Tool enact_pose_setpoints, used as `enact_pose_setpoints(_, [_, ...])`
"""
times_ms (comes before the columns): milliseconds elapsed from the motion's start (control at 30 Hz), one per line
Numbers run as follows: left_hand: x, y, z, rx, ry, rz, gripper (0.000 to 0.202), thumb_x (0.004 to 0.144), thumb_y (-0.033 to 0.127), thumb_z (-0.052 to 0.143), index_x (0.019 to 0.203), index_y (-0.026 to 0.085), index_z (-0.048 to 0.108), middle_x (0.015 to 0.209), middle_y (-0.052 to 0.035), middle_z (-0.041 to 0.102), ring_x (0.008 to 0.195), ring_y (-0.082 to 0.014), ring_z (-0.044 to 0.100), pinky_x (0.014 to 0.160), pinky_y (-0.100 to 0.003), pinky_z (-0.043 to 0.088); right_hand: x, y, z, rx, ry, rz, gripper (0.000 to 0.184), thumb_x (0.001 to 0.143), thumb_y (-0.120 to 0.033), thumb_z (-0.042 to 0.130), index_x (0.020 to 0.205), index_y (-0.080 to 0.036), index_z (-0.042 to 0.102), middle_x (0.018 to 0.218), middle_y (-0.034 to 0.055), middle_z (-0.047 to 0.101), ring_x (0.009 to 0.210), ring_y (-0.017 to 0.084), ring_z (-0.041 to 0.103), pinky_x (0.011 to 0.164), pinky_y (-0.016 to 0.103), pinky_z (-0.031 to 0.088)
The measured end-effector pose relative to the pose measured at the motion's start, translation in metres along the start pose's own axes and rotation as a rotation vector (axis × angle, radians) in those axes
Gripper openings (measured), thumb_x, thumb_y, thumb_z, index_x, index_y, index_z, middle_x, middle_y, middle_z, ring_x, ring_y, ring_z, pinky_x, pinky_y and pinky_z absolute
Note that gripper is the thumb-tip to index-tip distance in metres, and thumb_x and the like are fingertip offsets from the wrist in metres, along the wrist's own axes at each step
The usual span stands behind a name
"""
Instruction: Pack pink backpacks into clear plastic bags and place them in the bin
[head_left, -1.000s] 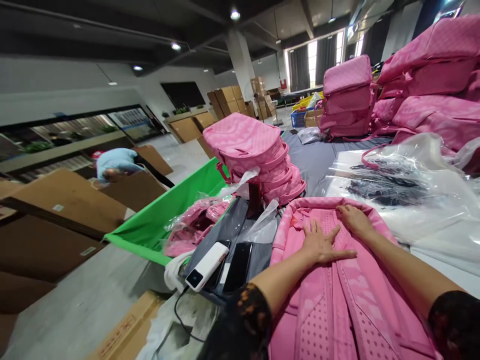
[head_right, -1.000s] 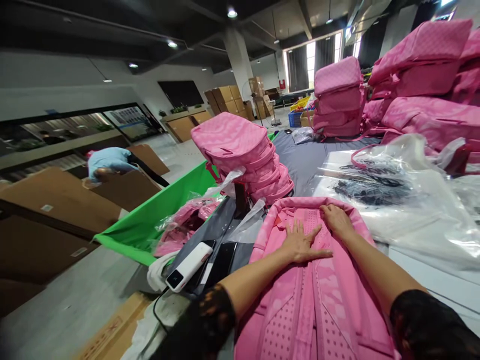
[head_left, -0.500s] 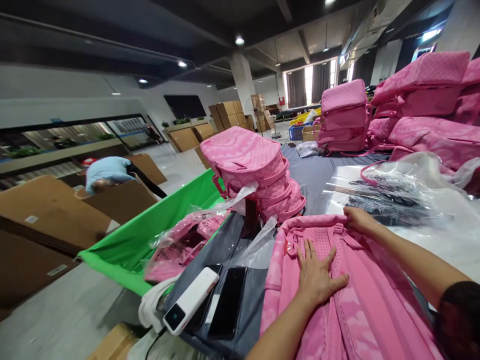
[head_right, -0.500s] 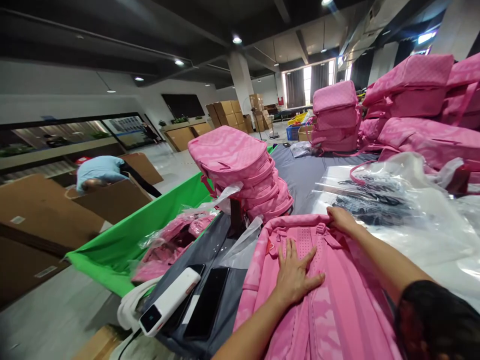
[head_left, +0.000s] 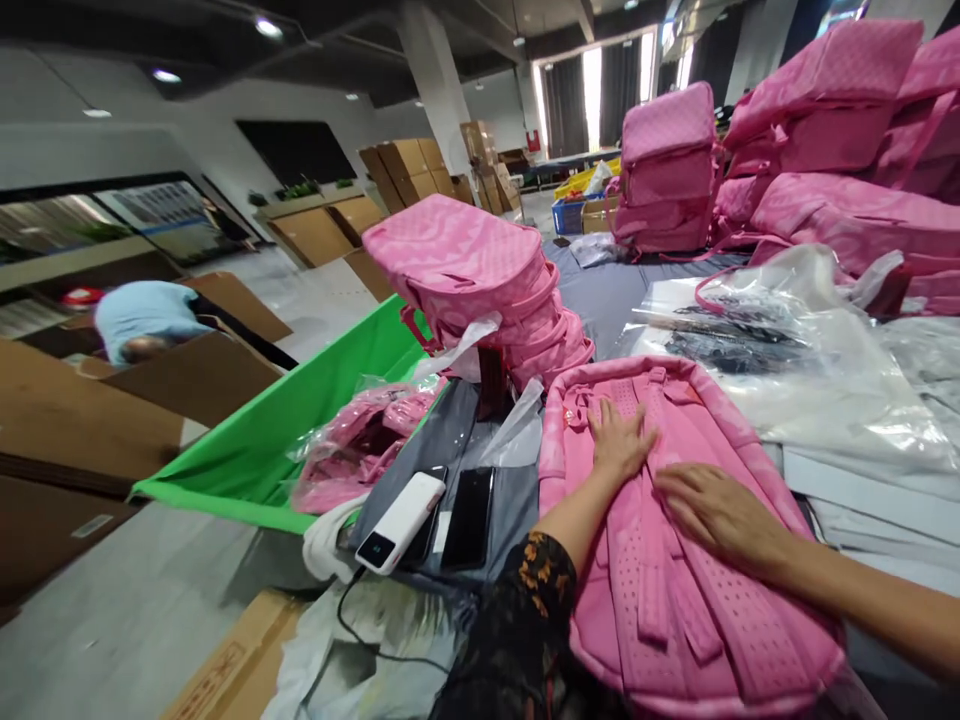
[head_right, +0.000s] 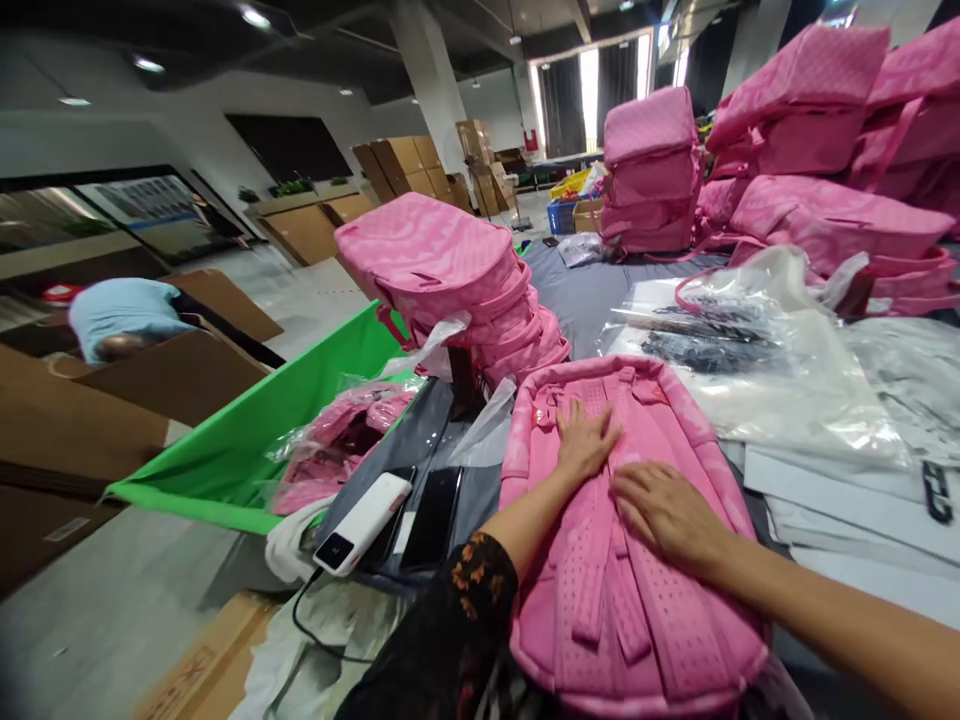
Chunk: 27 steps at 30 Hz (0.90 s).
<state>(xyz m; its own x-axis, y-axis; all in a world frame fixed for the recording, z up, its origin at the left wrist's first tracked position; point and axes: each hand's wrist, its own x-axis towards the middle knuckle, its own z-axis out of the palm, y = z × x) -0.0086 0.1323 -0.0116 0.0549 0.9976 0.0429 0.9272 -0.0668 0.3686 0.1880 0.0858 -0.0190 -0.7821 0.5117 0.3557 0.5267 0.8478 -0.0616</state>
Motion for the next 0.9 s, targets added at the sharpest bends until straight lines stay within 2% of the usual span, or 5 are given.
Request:
enact_pose_setpoints(233, [-0.079, 0.027, -0.05, -0.003, -0.118, 0.408, 0.036, 0.105, 0.039, 0.042, 0.127, 0.025, 0.067, 0.133, -0.009, 0.066, 0.131, -0.0284, 0.053, 0.118, -0.058, 0.033, -0.005, -0.002, 0.04, -0.178, -0.036, 0.084, 0.038, 0.1, -0.026, 0.047, 0.131, -0.018, 0.067, 0.135, 0.0135, 0.067, 0.122, 0.029, 0.057, 0.102, 0.044, 0.042])
enact_pose_setpoints(467, [-0.128, 0.034, 0.015, 0.175, -0.238, 0.793, 0.026, 0.102, 0.03, 0.049, 0.098, 0.014, 0.069, 0.097, -0.0086, 0.07, 0.095, -0.0223, 0.061, 0.09, -0.037, 0.046, -0.002, 0.001, 0.039, -0.081, 0.126, 0.142, 0.037, 0.098, -0.019, 0.044, 0.126, -0.016, 0.067, 0.13, 0.0162, 0.068, 0.114, 0.031, 0.059, 0.096, 0.045, 0.044])
enact_pose_setpoints(600, [-0.112, 0.017, 0.045, 0.096, -0.119, 0.742, 0.026, 0.099, 0.033, 0.052, 0.1, 0.014, 0.07, 0.1, -0.0114, 0.069, 0.101, -0.0261, 0.059, 0.096, -0.042, 0.043, 0.001, -0.016, 0.001, 0.054, 0.213, 0.099, 0.033, 0.1, -0.023, 0.039, 0.115, -0.013, 0.067, 0.106, 0.017, 0.073, 0.097, 0.027, 0.063, 0.087, 0.041, 0.048])
enact_pose_setpoints(733, [-0.11, 0.009, 0.047, -0.228, -0.099, 0.556, 0.027, 0.09, 0.04, 0.066, 0.103, 0.017, 0.069, 0.109, -0.0123, 0.069, 0.109, -0.0292, 0.058, 0.1, -0.047, 0.043, -0.009, -0.061, -0.037, 0.292, -0.133, -0.488, 0.021, 0.093, -0.031, 0.048, 0.097, -0.021, 0.066, 0.088, 0.0077, 0.068, 0.081, 0.022, 0.059, 0.075, 0.037, 0.044])
enact_pose_setpoints(900, [-0.103, 0.0, 0.048, -0.636, -0.17, 0.421, 0.057, 0.109, 0.029, 0.008, 0.118, 0.014, 0.062, 0.108, -0.0116, 0.071, 0.096, -0.0196, 0.067, 0.085, -0.034, 0.052, -0.018, -0.071, -0.001, 0.456, -0.36, -0.645, 0.016, 0.092, -0.023, 0.043, 0.086, -0.021, 0.058, 0.072, 0.0017, 0.061, 0.061, 0.017, 0.047, 0.06, 0.033, 0.032])
